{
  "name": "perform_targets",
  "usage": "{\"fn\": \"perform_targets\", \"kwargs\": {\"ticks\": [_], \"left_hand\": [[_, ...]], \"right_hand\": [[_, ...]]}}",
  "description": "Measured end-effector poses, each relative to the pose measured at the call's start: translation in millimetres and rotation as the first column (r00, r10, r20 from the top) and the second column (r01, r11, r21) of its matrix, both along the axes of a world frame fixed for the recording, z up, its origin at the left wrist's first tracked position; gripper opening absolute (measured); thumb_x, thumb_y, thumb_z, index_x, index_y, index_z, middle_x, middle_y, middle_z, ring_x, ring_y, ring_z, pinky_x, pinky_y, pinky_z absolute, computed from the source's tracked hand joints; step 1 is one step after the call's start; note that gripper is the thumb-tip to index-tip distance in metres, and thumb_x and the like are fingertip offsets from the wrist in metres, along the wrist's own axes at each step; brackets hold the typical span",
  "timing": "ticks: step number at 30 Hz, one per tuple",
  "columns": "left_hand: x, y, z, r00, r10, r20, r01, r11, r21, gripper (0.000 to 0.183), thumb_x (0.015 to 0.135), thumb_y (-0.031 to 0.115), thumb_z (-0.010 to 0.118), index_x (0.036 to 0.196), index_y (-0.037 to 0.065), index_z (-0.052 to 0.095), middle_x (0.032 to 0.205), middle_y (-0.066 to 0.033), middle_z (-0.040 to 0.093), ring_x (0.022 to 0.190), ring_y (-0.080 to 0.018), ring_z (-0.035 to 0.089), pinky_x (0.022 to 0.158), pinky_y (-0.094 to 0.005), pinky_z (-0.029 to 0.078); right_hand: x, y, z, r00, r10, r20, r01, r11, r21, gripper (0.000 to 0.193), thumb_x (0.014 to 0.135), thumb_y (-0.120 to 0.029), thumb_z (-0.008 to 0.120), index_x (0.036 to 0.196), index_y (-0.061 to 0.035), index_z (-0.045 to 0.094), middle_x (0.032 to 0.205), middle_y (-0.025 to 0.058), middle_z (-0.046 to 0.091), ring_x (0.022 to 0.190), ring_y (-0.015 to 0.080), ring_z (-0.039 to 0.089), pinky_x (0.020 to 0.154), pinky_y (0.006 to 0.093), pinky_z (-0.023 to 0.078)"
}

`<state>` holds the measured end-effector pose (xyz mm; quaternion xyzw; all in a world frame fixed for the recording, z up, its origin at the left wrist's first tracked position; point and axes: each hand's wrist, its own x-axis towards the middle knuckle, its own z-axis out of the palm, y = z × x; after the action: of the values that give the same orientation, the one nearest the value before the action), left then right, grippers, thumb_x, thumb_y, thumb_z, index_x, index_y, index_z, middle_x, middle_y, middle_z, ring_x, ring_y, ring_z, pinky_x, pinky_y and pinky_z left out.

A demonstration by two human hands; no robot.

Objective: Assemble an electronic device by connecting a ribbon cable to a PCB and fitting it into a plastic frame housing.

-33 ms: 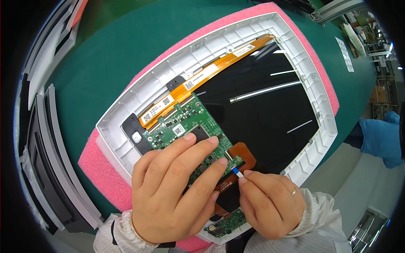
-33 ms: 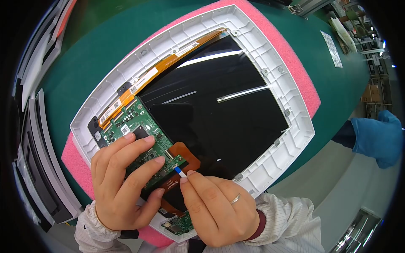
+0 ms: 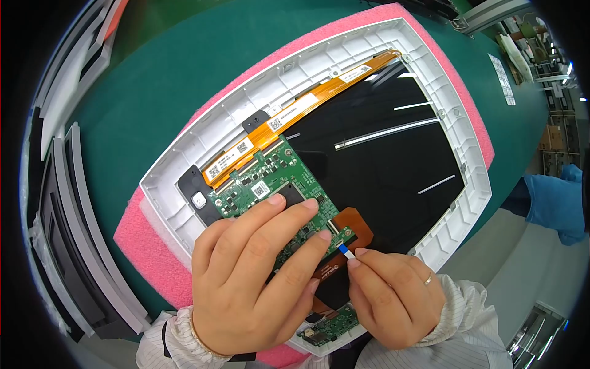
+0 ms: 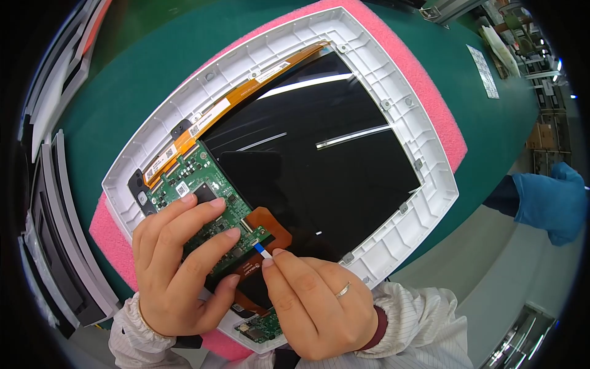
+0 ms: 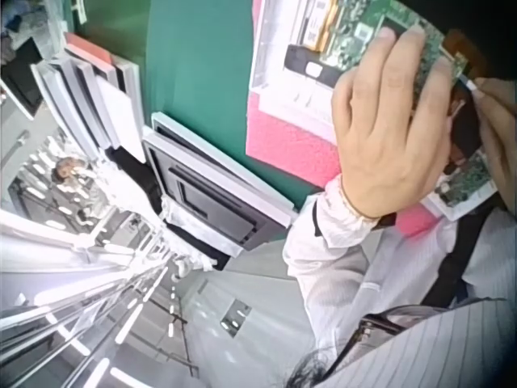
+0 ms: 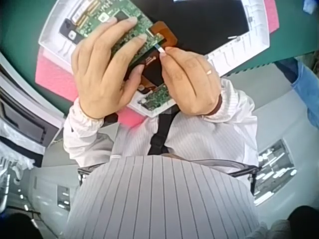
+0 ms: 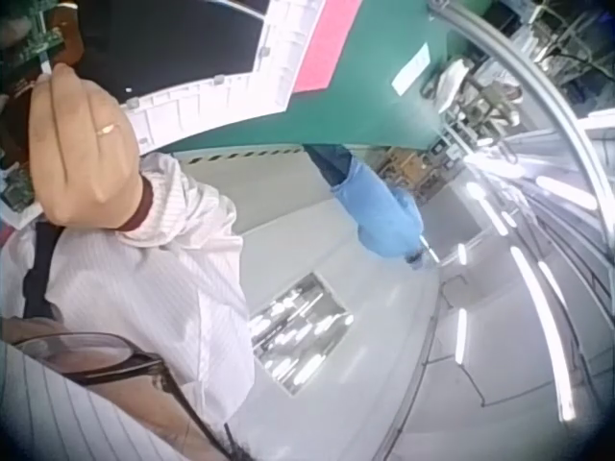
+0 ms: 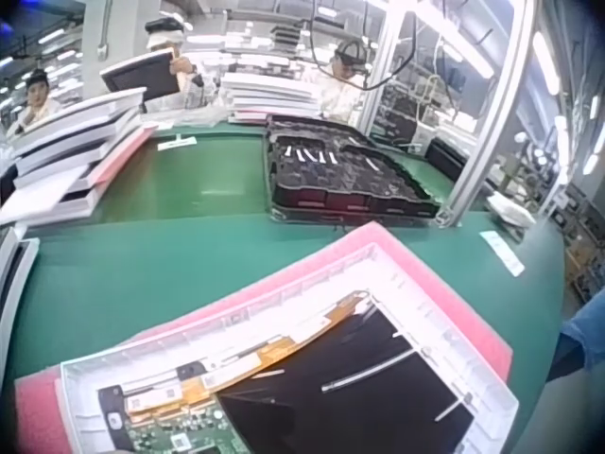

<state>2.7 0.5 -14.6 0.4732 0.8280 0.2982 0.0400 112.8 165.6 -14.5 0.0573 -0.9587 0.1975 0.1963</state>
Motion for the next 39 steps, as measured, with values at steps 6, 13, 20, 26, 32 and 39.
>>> {"fn": "perform_targets", "kwargs": {"ticks": [6,13,20,26,32,39], "left_hand": [[-0.3,0.2,0.1,1.000,-0.002,-0.004,0.002,1.000,-0.001,0.047,0.063,0.012,0.072,0.110,0.009,0.066,0.124,-0.0156,0.061,0.115,-0.0364,0.055,0.093,-0.0457,0.040],[0.0,0.3,0.1,1.000,0.002,-0.005,-0.002,1.000,0.000,0.047,0.063,0.012,0.072,0.109,0.009,0.066,0.124,-0.0153,0.061,0.115,-0.0360,0.055,0.093,-0.0458,0.040],[0.2,0.3,0.4,1.000,0.004,-0.003,-0.004,1.000,0.000,0.046,0.063,0.012,0.072,0.109,0.009,0.066,0.123,-0.0151,0.061,0.116,-0.0359,0.055,0.094,-0.0456,0.040],[0.5,0.2,0.1,1.000,0.009,0.002,-0.009,1.000,0.004,0.046,0.063,0.012,0.072,0.109,0.009,0.066,0.123,-0.0147,0.061,0.116,-0.0356,0.055,0.093,-0.0455,0.040],[0.5,0.7,-0.2,1.000,0.011,-0.001,-0.011,1.000,0.007,0.046,0.063,0.012,0.073,0.108,0.010,0.066,0.123,-0.0141,0.061,0.115,-0.0352,0.055,0.093,-0.0449,0.040],[1.3,0.6,-1.7,1.000,0.025,-0.004,-0.025,0.999,0.028,0.046,0.062,0.012,0.073,0.108,0.010,0.067,0.123,-0.0136,0.062,0.115,-0.0346,0.055,0.092,-0.0444,0.040]], "right_hand": [[-0.2,-0.2,0.5,1.000,-0.009,0.001,0.009,1.000,-0.010,0.026,0.063,0.009,0.074,0.088,0.0064,0.069,0.085,0.0180,0.069,0.069,0.0243,0.069,0.057,0.0270,0.056],[-0.8,-0.5,1.1,1.000,-0.014,0.003,0.014,1.000,-0.007,0.025,0.063,0.009,0.074,0.088,0.0062,0.069,0.085,0.0178,0.069,0.069,0.0242,0.069,0.057,0.0271,0.056],[-2.7,0.7,0.7,1.000,0.012,-0.003,-0.012,1.000,0.010,0.026,0.063,0.010,0.073,0.088,0.0077,0.069,0.085,0.0187,0.068,0.068,0.0249,0.068,0.058,0.0279,0.056],[-4.3,-1.2,1.0,1.000,0.019,-0.007,-0.019,1.000,0.022,0.026,0.063,0.010,0.072,0.088,0.0085,0.069,0.084,0.0194,0.068,0.068,0.0253,0.068,0.057,0.0282,0.056],[-4.8,-2.7,-1.5,1.000,-0.008,-0.024,0.009,0.999,0.044,0.021,0.070,0.005,0.071,0.091,0.0067,0.068,0.085,0.0174,0.068,0.068,0.0241,0.068,0.057,0.0279,0.056],[-7.4,-3.7,-3.0,0.998,-0.027,-0.060,0.031,0.998,0.061,0.019,0.077,-0.003,0.070,0.094,0.0039,0.066,0.085,0.0156,0.067,0.067,0.0222,0.068,0.056,0.0276,0.056]]}}
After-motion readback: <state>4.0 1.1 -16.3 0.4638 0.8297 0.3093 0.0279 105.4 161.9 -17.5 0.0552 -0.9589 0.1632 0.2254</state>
